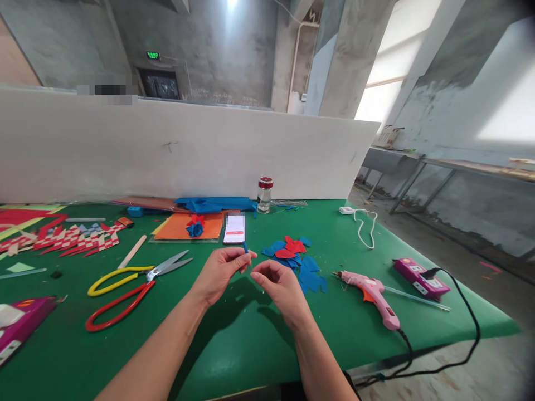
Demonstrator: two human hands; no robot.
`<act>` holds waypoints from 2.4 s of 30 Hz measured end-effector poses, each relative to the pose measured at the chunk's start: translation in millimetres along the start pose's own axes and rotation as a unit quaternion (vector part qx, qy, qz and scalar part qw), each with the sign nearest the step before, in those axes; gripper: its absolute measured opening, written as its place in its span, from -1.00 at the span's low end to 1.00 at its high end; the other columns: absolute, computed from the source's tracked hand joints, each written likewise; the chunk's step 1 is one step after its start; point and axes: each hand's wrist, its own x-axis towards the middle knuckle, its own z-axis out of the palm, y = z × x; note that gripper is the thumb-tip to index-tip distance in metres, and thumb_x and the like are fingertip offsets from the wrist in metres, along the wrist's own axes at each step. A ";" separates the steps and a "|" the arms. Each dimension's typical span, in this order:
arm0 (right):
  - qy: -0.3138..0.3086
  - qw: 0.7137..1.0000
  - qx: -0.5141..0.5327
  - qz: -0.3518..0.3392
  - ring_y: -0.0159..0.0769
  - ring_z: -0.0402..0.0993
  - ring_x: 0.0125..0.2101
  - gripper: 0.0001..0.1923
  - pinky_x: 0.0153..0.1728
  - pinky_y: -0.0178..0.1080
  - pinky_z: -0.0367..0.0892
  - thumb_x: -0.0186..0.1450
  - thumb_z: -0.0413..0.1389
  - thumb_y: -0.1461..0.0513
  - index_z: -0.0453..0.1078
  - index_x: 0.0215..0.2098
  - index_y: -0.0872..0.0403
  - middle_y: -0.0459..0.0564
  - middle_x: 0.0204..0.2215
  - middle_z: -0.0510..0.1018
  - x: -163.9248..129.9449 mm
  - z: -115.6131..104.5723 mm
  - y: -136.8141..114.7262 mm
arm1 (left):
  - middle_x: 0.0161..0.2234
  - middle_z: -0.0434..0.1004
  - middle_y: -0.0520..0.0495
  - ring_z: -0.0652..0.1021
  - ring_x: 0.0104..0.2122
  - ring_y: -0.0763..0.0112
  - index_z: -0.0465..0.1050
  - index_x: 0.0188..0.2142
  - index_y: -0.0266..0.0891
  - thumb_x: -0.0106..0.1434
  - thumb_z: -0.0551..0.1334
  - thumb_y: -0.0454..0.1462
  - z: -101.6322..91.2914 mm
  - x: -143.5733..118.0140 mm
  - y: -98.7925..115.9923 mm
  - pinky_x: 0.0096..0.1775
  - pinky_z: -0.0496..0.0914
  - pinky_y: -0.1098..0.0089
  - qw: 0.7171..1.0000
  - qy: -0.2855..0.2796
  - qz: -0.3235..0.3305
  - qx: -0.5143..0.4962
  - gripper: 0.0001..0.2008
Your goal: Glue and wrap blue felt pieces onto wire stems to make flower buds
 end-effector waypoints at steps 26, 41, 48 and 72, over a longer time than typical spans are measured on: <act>0.005 0.999 0.016 0.033 -0.40 0.30 -0.54 -0.73 -0.46 -0.31 0.17 0.08 0.29 0.06 0.50 -0.47 0.11 -0.09 -0.57 0.49 0.4 -0.5 1.1 | -0.52 0.48 0.01 0.32 -0.52 0.54 0.57 -0.52 -0.29 -0.08 0.50 -0.13 -0.4 0.1 -5.6 -0.44 0.23 0.50 0.998 -0.022 -0.057 -0.031 -0.73; 0.087 0.995 0.041 -0.006 -0.33 0.40 -0.48 -0.71 -0.40 -0.29 0.26 0.02 0.34 0.08 0.56 -0.40 0.13 -0.05 -0.51 0.57 18.2 4.4 -14.7 | -0.45 0.54 -0.02 0.46 -0.58 0.53 0.51 -0.36 -0.31 0.03 0.41 -0.03 4.4 -3.5 -4.3 -0.57 0.33 0.51 0.996 -0.070 -0.062 0.008 -0.62; 0.106 0.992 0.066 0.010 -0.39 0.33 -0.48 -0.66 -0.38 -0.32 0.24 -0.02 0.36 0.03 0.59 -0.41 0.11 -0.07 -0.49 0.56 24.6 -1.5 -23.5 | -0.47 0.57 -0.06 0.48 -0.58 0.52 0.50 -0.41 -0.32 -0.02 0.45 -0.07 -1.0 -2.5 -4.0 -0.56 0.35 0.52 0.993 -0.085 -0.077 0.010 -0.64; 0.084 0.992 -0.061 -0.070 -0.30 0.46 -0.48 -0.78 -0.44 -0.31 0.30 0.09 0.28 0.11 0.53 -0.49 0.12 -0.03 -0.51 0.59 30.9 1.8 -3.1 | -0.52 0.45 0.04 0.46 -0.56 0.53 0.52 -0.37 -0.30 0.05 0.43 -0.12 -1.2 1.6 -16.9 -0.52 0.37 0.50 0.995 -0.087 -0.051 -0.004 -0.72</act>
